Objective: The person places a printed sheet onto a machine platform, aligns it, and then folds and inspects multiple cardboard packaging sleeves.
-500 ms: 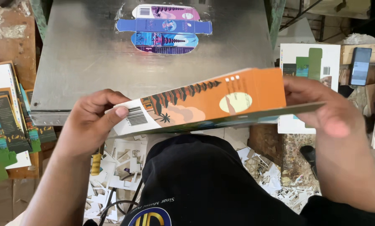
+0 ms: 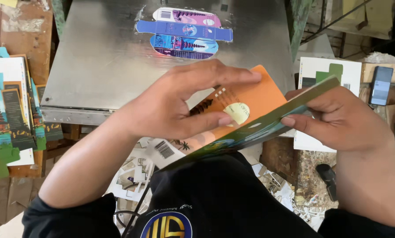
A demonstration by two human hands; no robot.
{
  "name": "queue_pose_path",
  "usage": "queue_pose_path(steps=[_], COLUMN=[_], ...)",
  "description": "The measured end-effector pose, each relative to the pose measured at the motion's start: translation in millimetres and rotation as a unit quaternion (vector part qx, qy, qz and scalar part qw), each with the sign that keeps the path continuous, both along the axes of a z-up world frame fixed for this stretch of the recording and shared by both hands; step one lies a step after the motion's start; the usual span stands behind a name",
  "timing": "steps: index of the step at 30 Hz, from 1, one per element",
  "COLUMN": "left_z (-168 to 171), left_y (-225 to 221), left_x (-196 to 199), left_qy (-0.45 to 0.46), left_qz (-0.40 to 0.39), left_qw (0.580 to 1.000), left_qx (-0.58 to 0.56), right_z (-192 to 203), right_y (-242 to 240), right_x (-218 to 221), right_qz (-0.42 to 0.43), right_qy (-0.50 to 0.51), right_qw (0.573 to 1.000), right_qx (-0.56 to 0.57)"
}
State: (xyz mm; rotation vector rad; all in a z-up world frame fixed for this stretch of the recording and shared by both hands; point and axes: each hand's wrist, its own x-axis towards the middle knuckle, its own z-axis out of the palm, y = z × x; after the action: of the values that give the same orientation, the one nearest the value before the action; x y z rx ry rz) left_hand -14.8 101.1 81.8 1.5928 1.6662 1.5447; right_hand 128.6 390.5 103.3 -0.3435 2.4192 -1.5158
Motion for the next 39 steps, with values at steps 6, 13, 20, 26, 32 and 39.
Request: queue_pose_path(steps=[6, 13, 20, 26, 32, 39], left_z=[18.1, 35.2, 23.6, 18.1, 22.2, 20.6], left_y=[-6.2, -12.3, -13.5, -16.6, -15.1, -6.6], left_x=[-2.4, 3.2, 0.8, 2.4, 7.7, 16.8], left_qy=[-0.018, -0.004, -0.050, -0.066, 0.199, 0.345], left_qz=[0.067, 0.110, 0.104, 0.099, 0.076, 0.118], left_qw=[0.996, 0.990, 0.991, 0.990, 0.977, 0.931], left_qx=[-0.049, -0.089, -0.070, -0.078, 0.016, -0.006], right_z=[-13.6, -29.1, -19.8, -5.5, -4.6, 16.4], right_y=[-5.9, -9.8, -15.1, -27.8, -23.8, -36.0], right_x=[25.1, 38.8, 36.8, 27.2, 23.6, 17.6], right_qz=[-0.202, -0.176, -0.165, -0.146, -0.130, -0.145], right_qy=[0.055, 0.192, 0.277, 0.297, 0.276, 0.240], right_qw=[0.977, 0.965, 0.938, 0.923, 0.938, 0.934], right_qx=[0.052, 0.033, 0.125, 0.199, 0.165, 0.221])
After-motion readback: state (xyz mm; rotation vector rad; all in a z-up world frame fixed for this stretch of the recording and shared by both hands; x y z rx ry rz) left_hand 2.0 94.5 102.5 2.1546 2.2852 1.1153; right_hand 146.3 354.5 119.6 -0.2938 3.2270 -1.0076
